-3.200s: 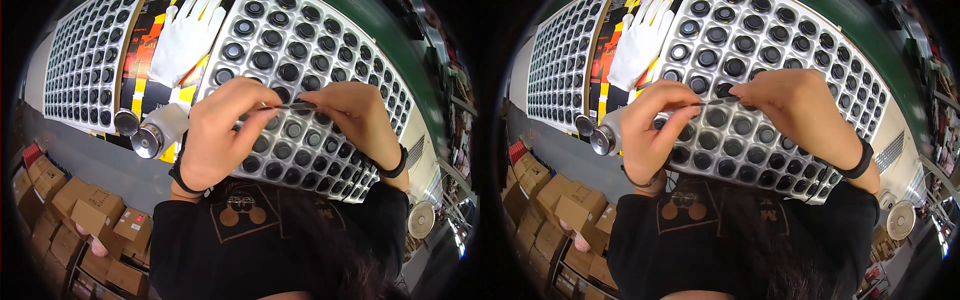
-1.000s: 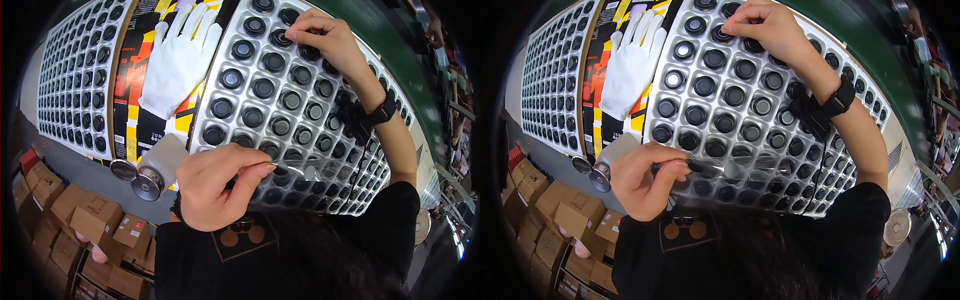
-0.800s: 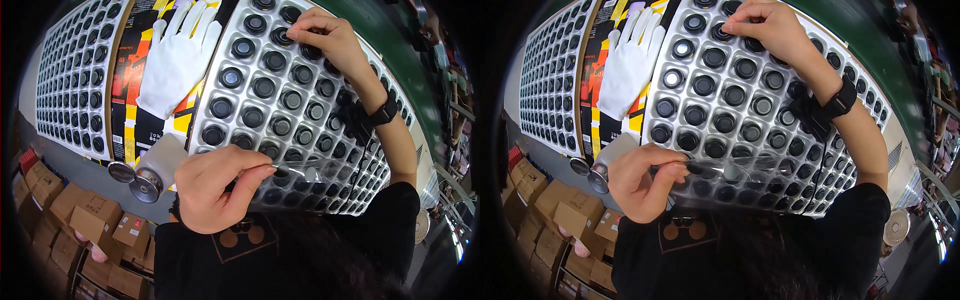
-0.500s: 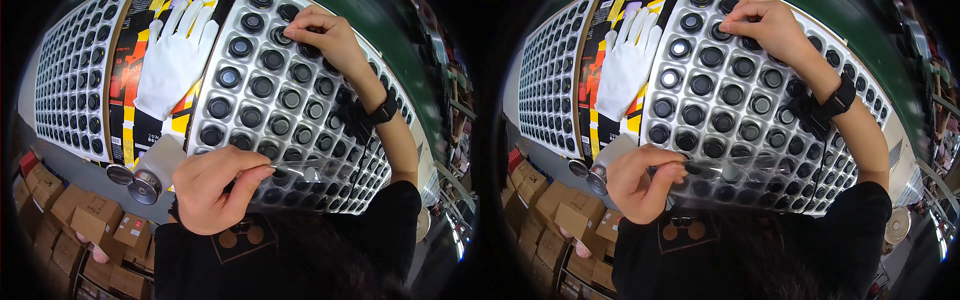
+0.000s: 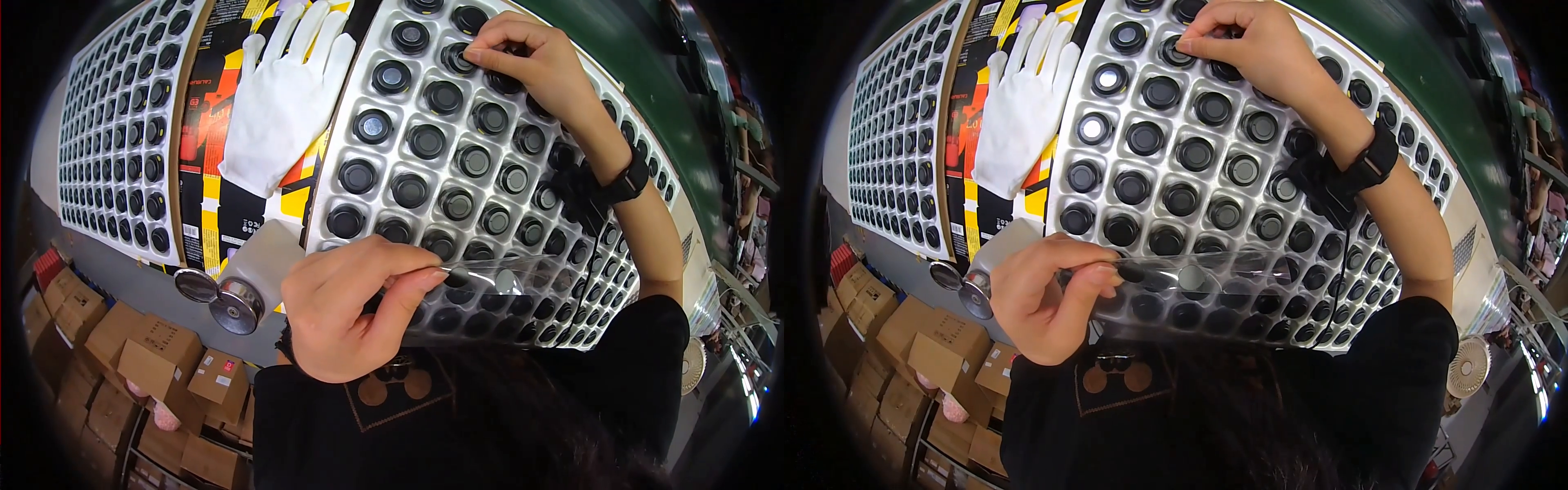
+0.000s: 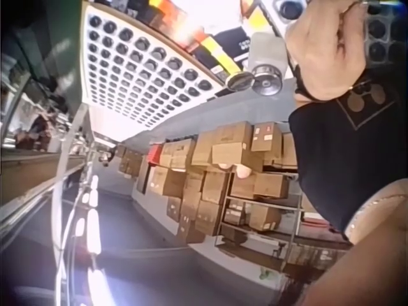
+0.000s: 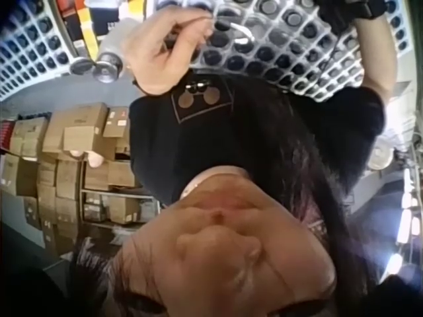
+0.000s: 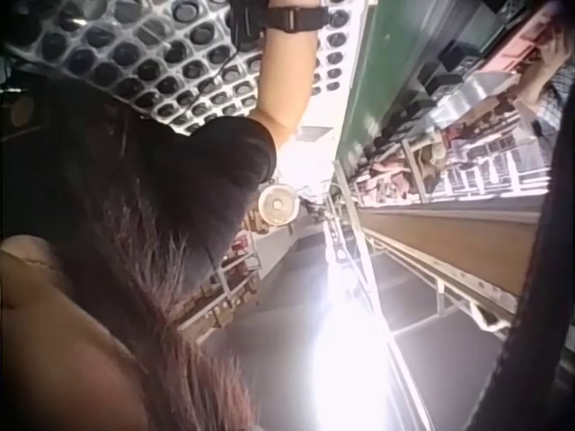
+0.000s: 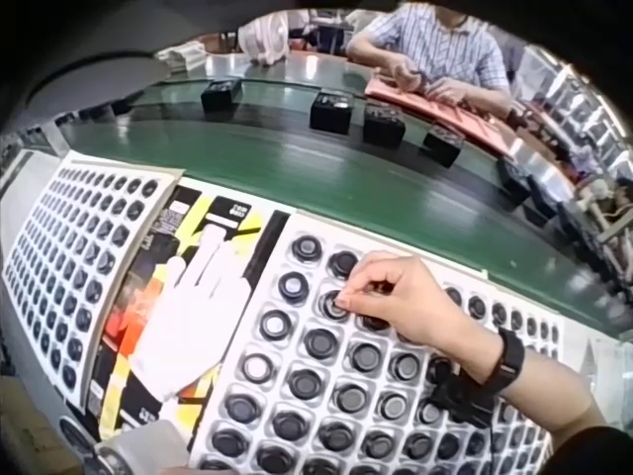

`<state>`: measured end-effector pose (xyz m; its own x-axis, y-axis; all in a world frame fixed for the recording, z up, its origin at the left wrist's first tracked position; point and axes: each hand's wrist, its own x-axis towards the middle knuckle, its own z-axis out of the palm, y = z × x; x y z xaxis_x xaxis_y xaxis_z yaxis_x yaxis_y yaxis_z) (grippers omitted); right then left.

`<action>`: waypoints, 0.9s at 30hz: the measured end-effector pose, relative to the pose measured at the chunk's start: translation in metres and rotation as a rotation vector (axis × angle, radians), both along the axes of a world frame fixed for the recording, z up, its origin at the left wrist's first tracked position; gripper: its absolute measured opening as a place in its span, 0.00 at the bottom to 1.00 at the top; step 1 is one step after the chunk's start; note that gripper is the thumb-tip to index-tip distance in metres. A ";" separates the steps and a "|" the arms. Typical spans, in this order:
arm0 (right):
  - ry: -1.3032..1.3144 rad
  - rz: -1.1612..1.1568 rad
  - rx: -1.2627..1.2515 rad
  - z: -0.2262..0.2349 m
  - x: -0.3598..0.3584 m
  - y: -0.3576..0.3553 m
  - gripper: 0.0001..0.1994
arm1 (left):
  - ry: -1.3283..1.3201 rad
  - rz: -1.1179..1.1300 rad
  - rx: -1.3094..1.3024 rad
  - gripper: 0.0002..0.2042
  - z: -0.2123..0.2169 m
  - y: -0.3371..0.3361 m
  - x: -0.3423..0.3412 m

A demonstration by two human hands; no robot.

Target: Pick electronic components from a large tray and sort them onto a strip.

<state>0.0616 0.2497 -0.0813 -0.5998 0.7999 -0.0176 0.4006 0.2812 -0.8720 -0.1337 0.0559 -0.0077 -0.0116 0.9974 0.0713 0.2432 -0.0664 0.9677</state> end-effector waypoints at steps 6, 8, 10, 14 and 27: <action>-0.023 -0.004 0.015 0.002 0.000 -0.002 0.03 | -0.015 0.004 -0.018 0.04 -0.001 0.000 0.002; -0.031 -0.011 0.004 0.006 -0.004 -0.004 0.03 | -0.020 0.005 -0.031 0.04 0.000 0.000 0.002; 0.002 -0.060 -0.069 0.011 -0.010 -0.009 0.04 | -0.038 0.009 -0.053 0.04 0.001 0.001 0.003; -0.048 -0.014 0.217 0.002 -0.011 -0.007 0.05 | -0.044 -0.012 -0.072 0.04 0.003 0.001 0.002; 0.045 -0.176 -0.214 -0.004 -0.006 0.004 0.14 | -0.033 -0.026 -0.143 0.03 0.004 0.001 0.001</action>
